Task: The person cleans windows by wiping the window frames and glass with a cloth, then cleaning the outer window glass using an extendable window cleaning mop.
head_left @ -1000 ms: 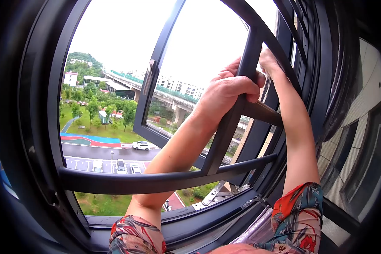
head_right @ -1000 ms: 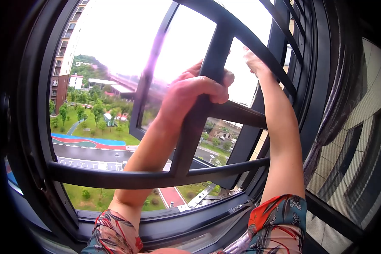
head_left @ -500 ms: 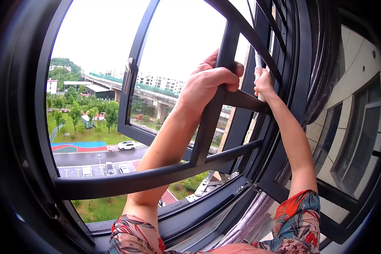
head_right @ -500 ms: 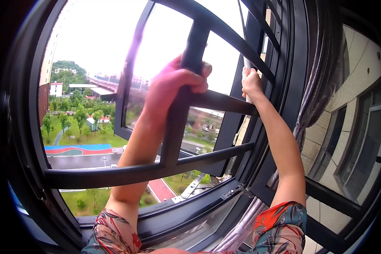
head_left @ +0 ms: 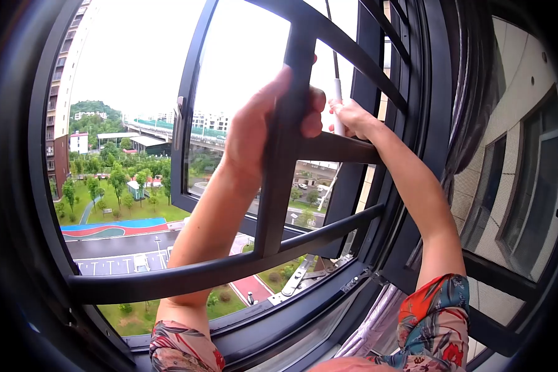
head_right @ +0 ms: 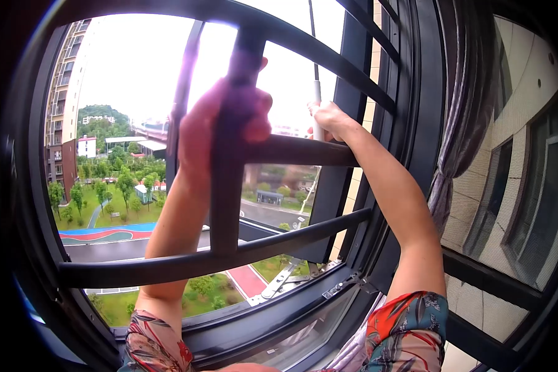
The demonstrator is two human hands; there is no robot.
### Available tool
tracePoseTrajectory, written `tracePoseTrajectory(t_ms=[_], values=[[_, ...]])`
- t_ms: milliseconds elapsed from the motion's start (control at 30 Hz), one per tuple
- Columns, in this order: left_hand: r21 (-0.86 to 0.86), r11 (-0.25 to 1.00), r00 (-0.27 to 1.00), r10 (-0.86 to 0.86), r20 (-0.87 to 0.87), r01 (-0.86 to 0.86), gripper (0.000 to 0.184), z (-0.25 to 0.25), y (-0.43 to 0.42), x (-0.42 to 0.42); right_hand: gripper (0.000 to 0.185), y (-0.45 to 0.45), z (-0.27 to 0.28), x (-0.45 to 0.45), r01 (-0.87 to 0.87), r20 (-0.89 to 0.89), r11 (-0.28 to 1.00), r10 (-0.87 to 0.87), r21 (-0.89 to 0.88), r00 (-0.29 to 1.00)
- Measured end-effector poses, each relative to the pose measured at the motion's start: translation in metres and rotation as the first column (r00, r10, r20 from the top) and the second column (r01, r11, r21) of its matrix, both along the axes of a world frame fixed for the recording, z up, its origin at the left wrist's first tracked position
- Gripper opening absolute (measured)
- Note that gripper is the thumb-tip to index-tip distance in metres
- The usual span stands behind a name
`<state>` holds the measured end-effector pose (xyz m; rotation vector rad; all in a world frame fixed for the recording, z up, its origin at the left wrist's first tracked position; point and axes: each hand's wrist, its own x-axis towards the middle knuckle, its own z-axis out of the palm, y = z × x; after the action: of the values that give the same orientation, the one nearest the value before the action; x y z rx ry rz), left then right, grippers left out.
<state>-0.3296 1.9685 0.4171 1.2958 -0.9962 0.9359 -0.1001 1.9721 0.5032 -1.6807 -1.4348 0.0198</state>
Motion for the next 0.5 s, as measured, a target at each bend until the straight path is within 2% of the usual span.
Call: tracePoseTrajectory(t_ms=[33,67,100,133,167,200,267,300,333,400,467,500], values=[[0.047,0.988,0.989,-0.145,-0.037,0.146,0.056,0.005,0.007,0.002,0.036,-0.001,-0.001,-0.001,-0.002,-0.007,1.000,0.002,-0.017,1.000],[-0.023,0.999,1.000,-0.024,0.009,0.025,0.056,0.007,0.007,0.006,0.036,-0.003,-0.002,-0.003,-0.006,-0.013,0.999,0.005,-0.031,1.000],[-0.081,0.970,0.973,0.231,0.017,-0.229,0.056,0.012,0.021,0.017,0.038,-0.004,-0.002,-0.004,-0.002,-0.021,0.999,0.001,-0.047,1.000],[-0.138,0.874,0.881,0.472,0.017,-0.466,0.056,0.015,0.042,0.033,0.039,-0.006,-0.003,-0.006,-0.022,-0.015,0.999,0.021,-0.044,1.000],[-0.070,0.717,0.720,0.693,-0.041,-0.694,0.057,0.013,0.053,0.048,0.040,-0.008,-0.005,-0.007,-0.042,-0.007,0.998,0.042,-0.039,0.999],[0.008,0.504,0.502,0.861,-0.080,-0.864,0.057,0.012,0.062,0.063,0.041,-0.009,-0.005,-0.008,-0.060,0.001,0.997,0.060,-0.037,0.998],[0.113,0.447,0.390,0.858,-0.335,-0.887,0.059,0.023,0.076,0.091,0.044,-0.010,-0.002,-0.006,-0.072,0.017,0.993,0.073,-0.096,0.997],[0.088,0.483,0.431,0.838,-0.333,-0.871,0.062,0.024,0.076,0.105,0.045,-0.009,-0.001,-0.004,-0.092,0.012,0.989,0.094,-0.114,0.996],[0.170,0.384,0.349,0.915,-0.202,-0.908,0.060,0.026,0.081,0.116,0.046,-0.006,0.000,-0.001,-0.111,0.008,0.985,0.113,-0.134,0.994],[0.261,0.638,0.634,0.765,-0.111,-0.724,0.055,0.040,0.098,0.135,0.047,0.000,0.000,0.005,-0.156,-0.059,0.980,0.150,-0.126,0.987],[0.229,0.656,0.614,0.755,-0.230,-0.719,0.049,0.052,0.088,0.134,0.048,0.006,-0.001,0.014,-0.217,-0.087,0.969,0.208,-0.114,0.974],[0.124,0.664,0.616,0.736,-0.278,-0.737,0.044,0.058,0.087,0.139,0.045,0.009,0.000,0.019,-0.276,-0.094,0.949,0.264,-0.152,0.960]])
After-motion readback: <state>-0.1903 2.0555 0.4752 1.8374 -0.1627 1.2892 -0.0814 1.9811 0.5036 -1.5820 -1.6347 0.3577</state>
